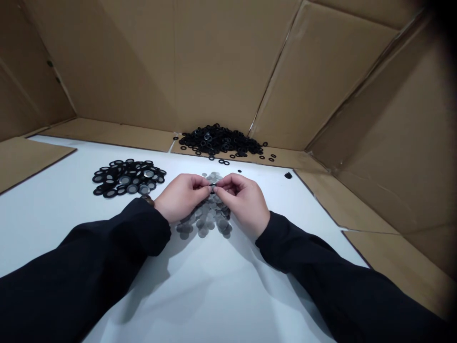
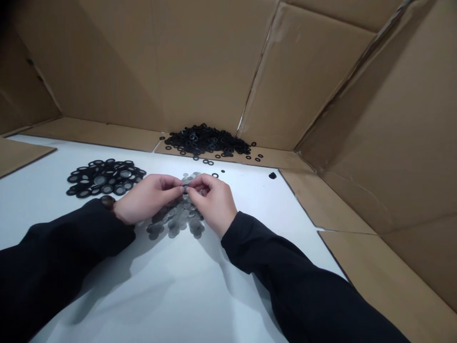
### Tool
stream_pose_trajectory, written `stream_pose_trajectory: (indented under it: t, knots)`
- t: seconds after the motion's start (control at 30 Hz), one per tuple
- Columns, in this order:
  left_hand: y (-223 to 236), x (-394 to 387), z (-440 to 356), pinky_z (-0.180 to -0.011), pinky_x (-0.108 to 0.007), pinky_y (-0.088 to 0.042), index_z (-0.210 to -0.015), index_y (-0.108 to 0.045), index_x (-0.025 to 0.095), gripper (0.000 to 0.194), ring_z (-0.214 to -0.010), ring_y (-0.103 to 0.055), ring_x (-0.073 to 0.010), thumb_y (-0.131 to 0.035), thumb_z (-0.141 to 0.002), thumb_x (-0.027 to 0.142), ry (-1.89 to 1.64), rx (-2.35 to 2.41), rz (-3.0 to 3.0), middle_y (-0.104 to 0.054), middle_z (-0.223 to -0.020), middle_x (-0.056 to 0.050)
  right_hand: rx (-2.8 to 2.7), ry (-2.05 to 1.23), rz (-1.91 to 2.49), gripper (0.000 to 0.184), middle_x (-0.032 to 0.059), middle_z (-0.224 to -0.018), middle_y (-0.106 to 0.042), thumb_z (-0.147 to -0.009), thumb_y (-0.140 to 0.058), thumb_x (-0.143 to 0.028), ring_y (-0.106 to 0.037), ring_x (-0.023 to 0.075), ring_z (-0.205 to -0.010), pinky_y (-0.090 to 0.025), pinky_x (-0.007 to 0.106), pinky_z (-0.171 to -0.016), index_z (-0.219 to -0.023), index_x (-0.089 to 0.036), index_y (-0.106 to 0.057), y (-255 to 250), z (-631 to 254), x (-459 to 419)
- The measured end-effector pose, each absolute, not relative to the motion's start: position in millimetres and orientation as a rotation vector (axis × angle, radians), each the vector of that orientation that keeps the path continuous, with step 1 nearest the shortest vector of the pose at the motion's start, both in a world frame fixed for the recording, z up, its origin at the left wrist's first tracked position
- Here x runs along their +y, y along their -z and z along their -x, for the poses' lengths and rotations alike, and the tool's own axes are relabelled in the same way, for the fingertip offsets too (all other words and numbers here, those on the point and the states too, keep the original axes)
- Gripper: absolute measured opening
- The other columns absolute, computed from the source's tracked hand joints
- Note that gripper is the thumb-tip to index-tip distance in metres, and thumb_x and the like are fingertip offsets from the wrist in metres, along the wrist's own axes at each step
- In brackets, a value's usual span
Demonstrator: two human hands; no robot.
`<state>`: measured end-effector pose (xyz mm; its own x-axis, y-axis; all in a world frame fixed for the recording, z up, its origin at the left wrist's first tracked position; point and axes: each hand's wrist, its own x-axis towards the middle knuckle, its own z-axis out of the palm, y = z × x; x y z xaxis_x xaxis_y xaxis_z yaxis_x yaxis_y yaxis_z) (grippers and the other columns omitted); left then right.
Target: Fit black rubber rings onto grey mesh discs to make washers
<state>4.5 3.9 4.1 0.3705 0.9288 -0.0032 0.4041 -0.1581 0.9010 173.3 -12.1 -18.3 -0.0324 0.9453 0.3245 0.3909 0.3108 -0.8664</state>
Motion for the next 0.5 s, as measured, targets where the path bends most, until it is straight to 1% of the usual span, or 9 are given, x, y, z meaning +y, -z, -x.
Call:
stream_pose_trajectory:
  t: [0.07,0.17,0.33,0.4,0.5]
  knots:
    - [-4.1,3.8,-4.7,-0.05,-0.023,-0.034,-0.078,-0.066,0.015,0.021,-0.055,-0.045,-0.0108,-0.056,-0.08,0.033,-0.759,1.187,-1.764,-0.058,-0.065,0.0,-1.617,-0.7,1.238,0.01,0.0,-0.069,-0.063,-0.077,-0.066,-0.027,-0.05,0.0112,-0.059,-0.042,0.024,-0.055,-0.079,-0.017,-0.066,18.9,-173.1,-12.9]
    - [-4.1,3.5,-4.1,-0.051,-0.023,-0.034,-0.075,-0.063,0.016,0.019,-0.056,-0.045,-0.0106,-0.055,-0.081,0.031,-0.784,1.195,-1.798,-0.056,-0.064,0.001,-1.629,-0.717,1.202,0.011,0.0,-0.069,-0.061,-0.077,-0.065,-0.028,-0.05,0.0113,-0.06,-0.041,0.024,-0.055,-0.079,-0.017,-0.066,20.1,-172.6,-13.3]
    - [-4.0,1.4,-3.0,-0.052,-0.024,-0.034,-0.073,-0.061,0.017,0.016,-0.057,-0.045,-0.0114,-0.053,-0.08,0.029,-0.783,1.181,-1.893,-0.055,-0.063,0.001,-1.595,-0.837,1.185,0.018,0.0016,-0.076,-0.063,-0.08,-0.063,-0.033,-0.055,0.0129,-0.066,-0.046,0.025,-0.061,-0.088,-0.017,-0.065,20.2,-172.5,-11.0]
    - [-3.7,0.8,-3.5,-0.053,-0.024,-0.034,-0.072,-0.061,0.017,0.015,-0.057,-0.046,-0.0119,-0.053,-0.08,0.027,-0.778,1.197,-1.947,-0.055,-0.063,0.001,-1.633,-0.834,1.229,0.018,0.0019,-0.075,-0.064,-0.081,-0.061,-0.034,-0.055,0.0133,-0.066,-0.045,0.026,-0.062,-0.085,-0.016,-0.066,19.4,-172.8,-10.5]
    - [-3.7,0.4,-5.5,-0.053,-0.025,-0.035,-0.074,-0.061,0.018,0.012,-0.058,-0.047,-0.0125,-0.054,-0.079,0.026,-0.778,1.204,-1.979,-0.057,-0.065,0.0,-1.658,-0.801,1.276,0.018,0.0009,-0.07,-0.061,-0.081,-0.06,-0.033,-0.052,0.0129,-0.063,-0.043,0.026,-0.059,-0.08,-0.016,-0.065,18.4,-172.5,-11.4]
